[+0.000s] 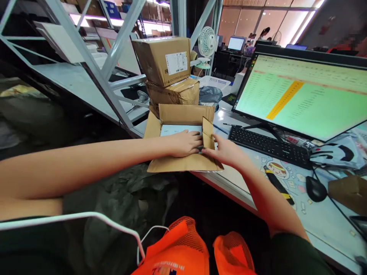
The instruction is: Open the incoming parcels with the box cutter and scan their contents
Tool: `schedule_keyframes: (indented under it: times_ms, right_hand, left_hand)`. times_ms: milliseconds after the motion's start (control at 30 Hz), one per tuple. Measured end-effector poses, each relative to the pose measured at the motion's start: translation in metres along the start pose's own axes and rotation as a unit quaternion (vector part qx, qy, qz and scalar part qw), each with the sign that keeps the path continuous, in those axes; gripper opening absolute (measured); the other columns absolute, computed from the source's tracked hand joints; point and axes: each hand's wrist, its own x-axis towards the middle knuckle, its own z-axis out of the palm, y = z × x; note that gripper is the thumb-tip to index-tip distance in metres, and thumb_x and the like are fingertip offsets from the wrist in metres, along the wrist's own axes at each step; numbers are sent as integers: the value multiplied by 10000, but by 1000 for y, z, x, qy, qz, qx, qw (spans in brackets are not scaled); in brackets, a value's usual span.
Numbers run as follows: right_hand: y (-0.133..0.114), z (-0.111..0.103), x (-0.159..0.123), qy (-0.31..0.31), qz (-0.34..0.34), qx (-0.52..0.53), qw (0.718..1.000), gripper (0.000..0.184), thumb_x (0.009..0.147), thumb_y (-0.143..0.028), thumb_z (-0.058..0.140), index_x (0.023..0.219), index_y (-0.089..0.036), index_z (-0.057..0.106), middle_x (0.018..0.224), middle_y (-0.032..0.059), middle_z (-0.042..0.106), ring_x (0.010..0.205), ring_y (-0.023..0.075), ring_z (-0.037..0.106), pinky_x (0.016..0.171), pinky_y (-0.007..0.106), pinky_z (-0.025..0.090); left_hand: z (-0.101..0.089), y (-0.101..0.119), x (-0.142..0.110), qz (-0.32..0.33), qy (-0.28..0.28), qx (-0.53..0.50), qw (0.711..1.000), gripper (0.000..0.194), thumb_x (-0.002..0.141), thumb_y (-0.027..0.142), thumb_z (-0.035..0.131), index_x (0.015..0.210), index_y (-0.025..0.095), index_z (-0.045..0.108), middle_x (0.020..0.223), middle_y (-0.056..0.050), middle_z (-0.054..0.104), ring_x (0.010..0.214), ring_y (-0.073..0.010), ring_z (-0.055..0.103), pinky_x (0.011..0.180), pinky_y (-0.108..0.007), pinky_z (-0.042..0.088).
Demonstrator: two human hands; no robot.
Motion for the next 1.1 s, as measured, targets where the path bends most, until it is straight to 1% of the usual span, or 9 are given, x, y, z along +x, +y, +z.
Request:
schedule_keyframes:
  times_ms: [67, 167, 367, 467, 567, 700, 867, 1000, 1100]
  right_hand:
    - [-1, 1, 9, 4, 22, -75, 997, 333, 996, -446, 611, 1103, -160, 745, 946, 144, 790, 807, 279, 729, 676, 320, 479]
    - [7, 5, 13, 42, 53, -125, 990, 374, 1024, -310, 497, 782, -153, 736, 777, 157, 751, 716, 261, 695, 644, 319, 425]
    - [25, -7, 36, 2, 65, -52, 996, 464, 1013, -442, 549, 685, -166, 728, 697, 110, 711, 691, 231, 646, 634, 307, 395]
    - [36, -29, 29, 25, 36, -46, 998, 507, 1023, -419, 509, 614, -177, 685, 591, 73, 636, 638, 198, 589, 615, 297, 369]
    - [43, -59, 0, 142, -24, -82, 986, 519, 1005, -433, 499, 546, -204, 572, 497, 24, 488, 543, 157, 458, 573, 302, 281]
    - [39, -94, -46, 298, -143, -141, 933, 461, 1005, -421, 461, 589, -223, 465, 539, -2, 424, 525, 138, 338, 581, 331, 215]
    - [40, -97, -78, 280, -228, -203, 910, 375, 1020, -307, 465, 653, -232, 450, 590, -4, 471, 555, 155, 373, 613, 344, 238]
    - [54, -84, -93, 265, -206, -210, 918, 390, 1001, -278, 500, 629, -242, 388, 581, -9, 448, 561, 162, 370, 629, 346, 251]
    - [61, -81, -99, 284, -194, -205, 916, 395, 989, -279, 506, 621, -250, 368, 587, -3, 444, 573, 172, 381, 638, 350, 272]
  left_hand:
    - [-4, 5, 1, -33, -38, 36, 998, 456, 1043, 372, 509, 1473, 244, 593, 1453, -153, 621, 1276, -336, 553, 1048, -494, 458]
    - [-7, 5, 8, -67, -81, 74, 992, 567, 996, 408, 558, 1543, 260, 540, 1478, -175, 593, 1308, -373, 538, 1086, -539, 423]
    - [-3, -6, 30, -54, -102, 36, 993, 637, 975, 403, 514, 1556, 140, 514, 1505, -196, 576, 1381, -369, 481, 1172, -494, 361]
    - [-11, 1, 36, -42, -52, 42, 997, 612, 1006, 470, 483, 1501, 119, 561, 1389, -204, 649, 1343, -385, 497, 1155, -555, 362]
    - [-29, 25, 47, 41, 50, 48, 997, 525, 1018, 518, 490, 1274, 111, 701, 1236, -186, 698, 1288, -382, 523, 1162, -572, 361]
    - [-46, 71, 74, 93, 198, -4, 976, 450, 988, 513, 576, 1125, 112, 727, 1161, -179, 700, 1209, -355, 580, 1130, -521, 437]
    - [-12, 107, 113, 53, 251, -164, 953, 413, 936, 398, 645, 1239, 124, 700, 1296, -172, 694, 1251, -348, 615, 1105, -493, 501]
    - [27, 129, 139, -8, 280, -254, 926, 338, 947, 347, 604, 1177, 135, 732, 1309, -167, 709, 1322, -336, 593, 1137, -491, 486]
    - [37, 143, 149, -15, 284, -243, 927, 282, 934, 317, 613, 1120, 160, 756, 1263, -154, 732, 1315, -362, 590, 1134, -562, 456]
